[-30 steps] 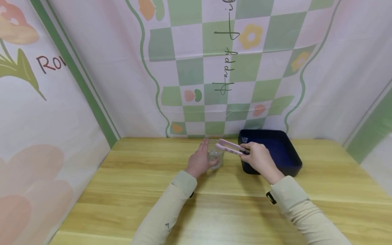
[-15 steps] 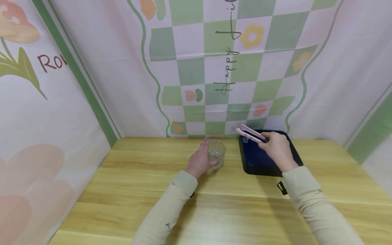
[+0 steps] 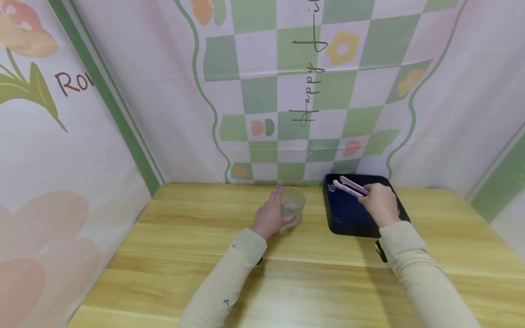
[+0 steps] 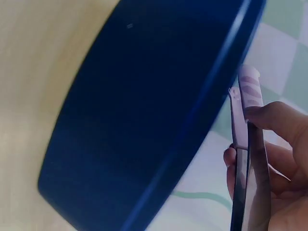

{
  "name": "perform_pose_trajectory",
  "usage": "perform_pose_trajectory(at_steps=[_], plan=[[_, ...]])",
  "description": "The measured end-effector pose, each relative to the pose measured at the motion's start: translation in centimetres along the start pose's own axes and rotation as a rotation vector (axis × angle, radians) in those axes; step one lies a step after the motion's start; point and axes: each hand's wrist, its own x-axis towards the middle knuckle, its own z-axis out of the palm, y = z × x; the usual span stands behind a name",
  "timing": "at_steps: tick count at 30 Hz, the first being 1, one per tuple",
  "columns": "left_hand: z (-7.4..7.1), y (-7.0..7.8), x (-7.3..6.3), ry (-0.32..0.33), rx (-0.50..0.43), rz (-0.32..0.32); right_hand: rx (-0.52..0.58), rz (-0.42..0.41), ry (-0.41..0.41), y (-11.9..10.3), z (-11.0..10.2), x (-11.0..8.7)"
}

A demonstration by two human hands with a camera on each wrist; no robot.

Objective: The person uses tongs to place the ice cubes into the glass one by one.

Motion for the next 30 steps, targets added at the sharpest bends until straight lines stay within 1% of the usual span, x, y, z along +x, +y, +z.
perform_pose_trajectory(at_steps=[6, 11, 15, 20, 23, 30], plan=[[0.0, 0.0, -0.1, -0.007, -0.018, -0.003, -0.018, 0.059, -0.071, 1.2, 1.0, 0.2], [0.1, -0.1, -0.1, 0.004, -0.005, 0.013, -0.024, 0.056, -0.11, 1.4, 2.0, 0.3], [0.0, -0.2, 0.0, 0.016, 0.009, 0.02, -0.025, 0.051, -0.113, 1.4, 2.8, 0.5], [0.0, -0.2, 0.1, 0.02, 0.022, 0.022, -0.025, 0.074, -0.113, 1.3, 3.5, 0.8], [0.0, -0.1, 0.1, 0.019, 0.019, 0.025, -0.025, 0.081, -0.1, 1.2, 3.7, 1.0], [0.2, 0.0, 0.1, 0.018, 0.018, 0.02, -0.024, 0.069, -0.071, 1.1, 4.3, 1.3]])
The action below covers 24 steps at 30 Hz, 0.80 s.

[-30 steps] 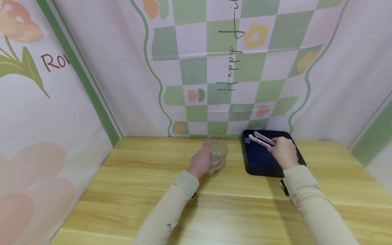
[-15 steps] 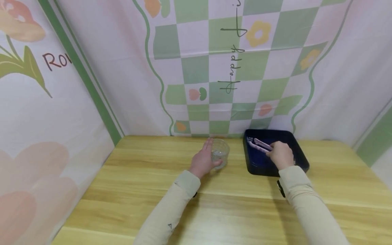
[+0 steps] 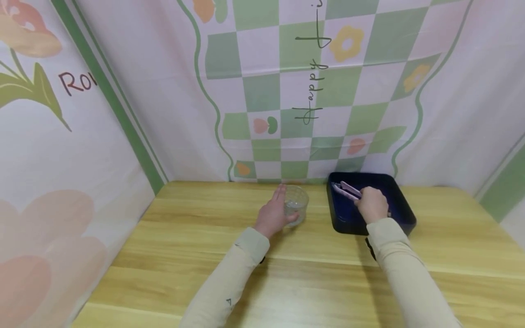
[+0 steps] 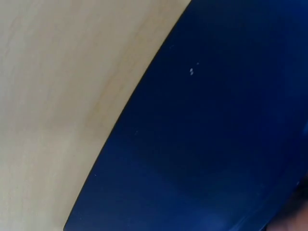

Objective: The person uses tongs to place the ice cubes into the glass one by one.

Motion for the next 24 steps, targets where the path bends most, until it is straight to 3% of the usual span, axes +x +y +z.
perform_pose_trajectory(at_steps=[17, 24], plan=[[0.04, 0.05, 0.21, -0.023, 0.017, -0.014, -0.002, -0.036, -0.037, 0.41, -0.39, 0.41], [0.07, 0.06, 0.18, -0.023, 0.022, -0.021, 0.007, -0.049, -0.015, 0.71, -0.25, 0.35]])
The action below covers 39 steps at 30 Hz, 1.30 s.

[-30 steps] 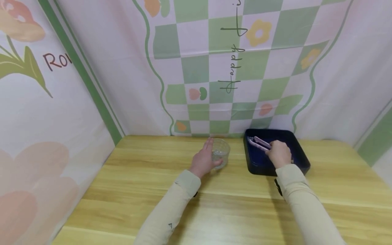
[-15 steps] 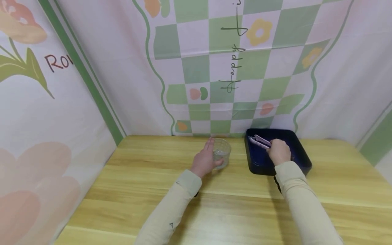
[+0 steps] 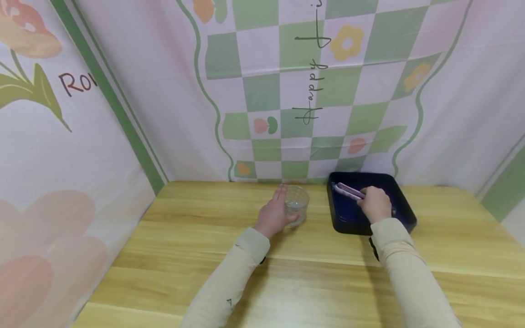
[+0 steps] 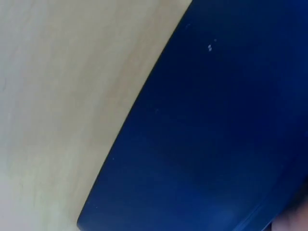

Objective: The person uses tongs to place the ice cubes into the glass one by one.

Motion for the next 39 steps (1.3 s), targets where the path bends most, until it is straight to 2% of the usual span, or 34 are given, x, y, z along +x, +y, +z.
perform_pose_trajectory(at_steps=[18, 28, 39], plan=[[0.2, -0.2, 0.0, -0.016, -0.053, -0.005, 0.025, -0.022, 0.055, 1.0, -1.5, -1.3], [0.1, -0.2, -0.1, -0.006, -0.047, 0.001, 0.006, -0.064, 0.079, 1.5, -2.4, -1.7], [0.0, -0.1, -0.2, -0.013, -0.044, 0.001, 0.047, -0.06, 0.076, 1.4, -3.3, -2.0]])
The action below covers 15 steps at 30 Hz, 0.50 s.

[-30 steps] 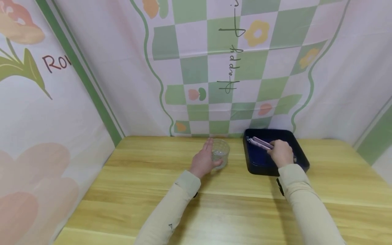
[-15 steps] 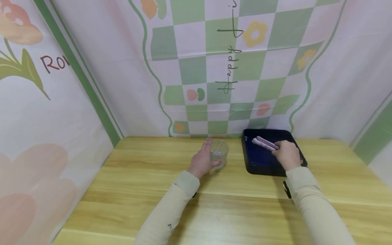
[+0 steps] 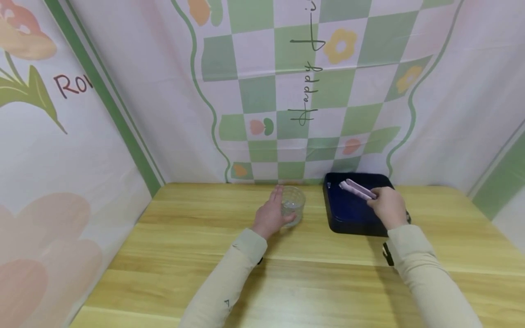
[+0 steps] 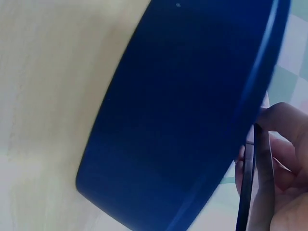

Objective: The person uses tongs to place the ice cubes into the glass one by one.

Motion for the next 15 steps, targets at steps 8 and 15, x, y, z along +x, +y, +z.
perform_pose_trajectory(at_steps=[8, 15], plan=[[-0.2, 0.0, -0.1, 0.011, 0.004, -0.002, 0.043, 0.013, 0.006, -0.6, -1.0, -0.1], [0.0, 0.0, 0.0, 0.003, -0.005, 0.003, 0.039, -0.019, 0.014, -1.7, -1.8, -0.5]])
